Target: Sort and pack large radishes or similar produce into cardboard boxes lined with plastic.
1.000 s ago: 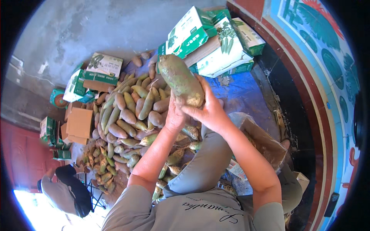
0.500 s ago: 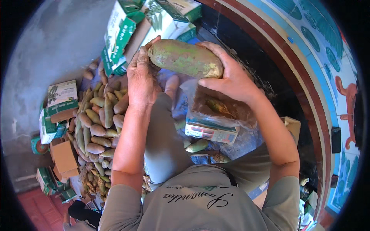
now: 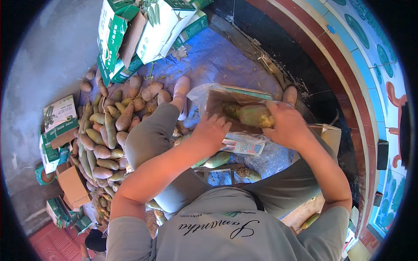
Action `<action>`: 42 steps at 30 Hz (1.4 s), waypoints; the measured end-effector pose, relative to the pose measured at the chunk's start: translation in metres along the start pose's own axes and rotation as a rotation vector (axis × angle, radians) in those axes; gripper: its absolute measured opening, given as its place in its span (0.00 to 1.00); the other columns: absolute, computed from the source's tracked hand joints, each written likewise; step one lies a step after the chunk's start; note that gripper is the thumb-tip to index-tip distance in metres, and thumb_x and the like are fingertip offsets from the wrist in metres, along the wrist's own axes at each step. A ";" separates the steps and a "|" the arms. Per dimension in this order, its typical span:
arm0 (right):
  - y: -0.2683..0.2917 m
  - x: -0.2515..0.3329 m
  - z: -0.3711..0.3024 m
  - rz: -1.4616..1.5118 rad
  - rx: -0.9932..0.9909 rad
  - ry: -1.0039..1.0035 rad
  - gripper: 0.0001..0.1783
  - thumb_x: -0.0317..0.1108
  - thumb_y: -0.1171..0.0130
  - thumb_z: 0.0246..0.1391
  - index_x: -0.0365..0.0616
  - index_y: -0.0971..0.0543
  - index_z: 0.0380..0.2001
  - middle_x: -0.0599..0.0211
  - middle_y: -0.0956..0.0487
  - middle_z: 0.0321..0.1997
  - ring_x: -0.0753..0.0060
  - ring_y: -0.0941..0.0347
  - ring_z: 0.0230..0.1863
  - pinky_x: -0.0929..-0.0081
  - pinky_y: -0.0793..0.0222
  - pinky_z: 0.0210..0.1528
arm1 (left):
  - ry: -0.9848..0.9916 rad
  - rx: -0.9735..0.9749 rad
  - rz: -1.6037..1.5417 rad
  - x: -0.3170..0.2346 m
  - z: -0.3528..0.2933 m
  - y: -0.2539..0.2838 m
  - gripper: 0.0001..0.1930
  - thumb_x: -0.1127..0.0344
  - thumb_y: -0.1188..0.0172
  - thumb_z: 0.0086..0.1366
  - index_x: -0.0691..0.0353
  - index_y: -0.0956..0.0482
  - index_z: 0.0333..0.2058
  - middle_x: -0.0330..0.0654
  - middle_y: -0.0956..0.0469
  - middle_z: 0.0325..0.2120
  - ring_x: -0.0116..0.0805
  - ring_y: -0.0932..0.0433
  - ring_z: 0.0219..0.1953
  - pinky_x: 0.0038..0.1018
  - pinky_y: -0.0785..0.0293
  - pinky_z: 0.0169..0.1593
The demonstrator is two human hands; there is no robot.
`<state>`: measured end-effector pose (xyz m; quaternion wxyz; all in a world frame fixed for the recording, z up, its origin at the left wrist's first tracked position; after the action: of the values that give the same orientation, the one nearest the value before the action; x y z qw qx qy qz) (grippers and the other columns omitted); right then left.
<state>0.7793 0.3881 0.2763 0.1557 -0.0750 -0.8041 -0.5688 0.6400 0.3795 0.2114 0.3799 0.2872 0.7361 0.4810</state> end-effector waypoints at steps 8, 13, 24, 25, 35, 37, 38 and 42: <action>-0.139 -0.010 0.065 0.151 0.175 0.133 0.28 0.33 0.44 0.39 0.43 0.38 0.47 0.47 0.31 0.43 0.48 0.34 0.46 0.62 0.37 0.47 | 0.040 0.214 0.111 0.003 0.003 -0.027 0.15 0.69 0.48 0.50 0.64 0.30 0.38 0.45 0.28 0.32 0.40 0.28 0.38 0.40 0.44 0.53; -0.192 -0.015 0.088 -0.014 0.361 0.161 0.26 0.28 0.45 0.38 0.44 0.35 0.46 0.47 0.31 0.44 0.49 0.33 0.45 0.62 0.35 0.46 | 0.038 0.302 0.114 0.001 0.001 -0.031 0.14 0.70 0.48 0.49 0.65 0.31 0.37 0.46 0.29 0.33 0.40 0.28 0.39 0.39 0.42 0.53; -0.204 0.008 0.104 -0.265 0.317 0.340 0.16 0.28 0.49 0.41 0.44 0.33 0.38 0.53 0.28 0.35 0.52 0.27 0.35 0.61 0.30 0.35 | 0.062 0.398 0.154 0.001 -0.002 -0.031 0.14 0.67 0.50 0.51 0.64 0.31 0.39 0.46 0.28 0.34 0.38 0.28 0.39 0.39 0.43 0.52; -0.209 0.009 0.104 -0.276 0.307 0.352 0.15 0.27 0.50 0.41 0.44 0.32 0.37 0.53 0.27 0.34 0.53 0.27 0.34 0.61 0.30 0.34 | 0.092 0.396 0.150 0.002 0.001 -0.034 0.14 0.67 0.50 0.51 0.64 0.31 0.39 0.46 0.28 0.34 0.38 0.28 0.39 0.39 0.43 0.52; -0.217 -0.002 0.104 -0.384 0.406 0.402 0.13 0.30 0.53 0.46 0.41 0.32 0.38 0.52 0.24 0.31 0.51 0.27 0.35 0.59 0.30 0.34 | 0.038 0.507 0.117 -0.022 0.020 -0.035 0.16 0.59 0.41 0.46 0.59 0.22 0.35 0.41 0.25 0.39 0.38 0.29 0.44 0.44 0.43 0.48; -0.226 0.012 0.109 -0.371 0.501 0.362 0.13 0.32 0.53 0.46 0.42 0.30 0.38 0.51 0.25 0.35 0.52 0.27 0.37 0.59 0.30 0.35 | 0.108 0.476 0.061 -0.010 0.010 -0.032 0.16 0.59 0.42 0.47 0.58 0.22 0.36 0.41 0.26 0.41 0.38 0.30 0.45 0.45 0.43 0.49; -0.220 0.014 0.106 -0.381 0.497 0.383 0.13 0.32 0.53 0.46 0.42 0.30 0.38 0.51 0.25 0.35 0.52 0.27 0.37 0.59 0.30 0.35 | 0.092 0.470 0.022 -0.012 0.013 -0.030 0.16 0.59 0.42 0.47 0.57 0.22 0.36 0.40 0.26 0.41 0.38 0.30 0.45 0.46 0.44 0.49; -0.169 0.012 0.084 -0.150 0.403 0.274 0.12 0.34 0.52 0.46 0.43 0.29 0.36 0.51 0.27 0.38 0.49 0.30 0.39 0.59 0.34 0.38 | 0.093 0.361 -0.001 -0.016 0.015 -0.014 0.16 0.60 0.42 0.47 0.55 0.22 0.37 0.39 0.25 0.40 0.39 0.29 0.43 0.48 0.43 0.47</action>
<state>0.7037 0.4082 0.1041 0.2325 0.0951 -0.8761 -0.4116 0.6605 0.3691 0.1996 0.2881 0.3279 0.8272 0.3538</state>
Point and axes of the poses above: each hand's wrist, its own z-axis towards the middle knuckle, its own y-axis out of the back of the hand, x = y × z, the point moved 9 cm from there along z, towards the middle knuckle
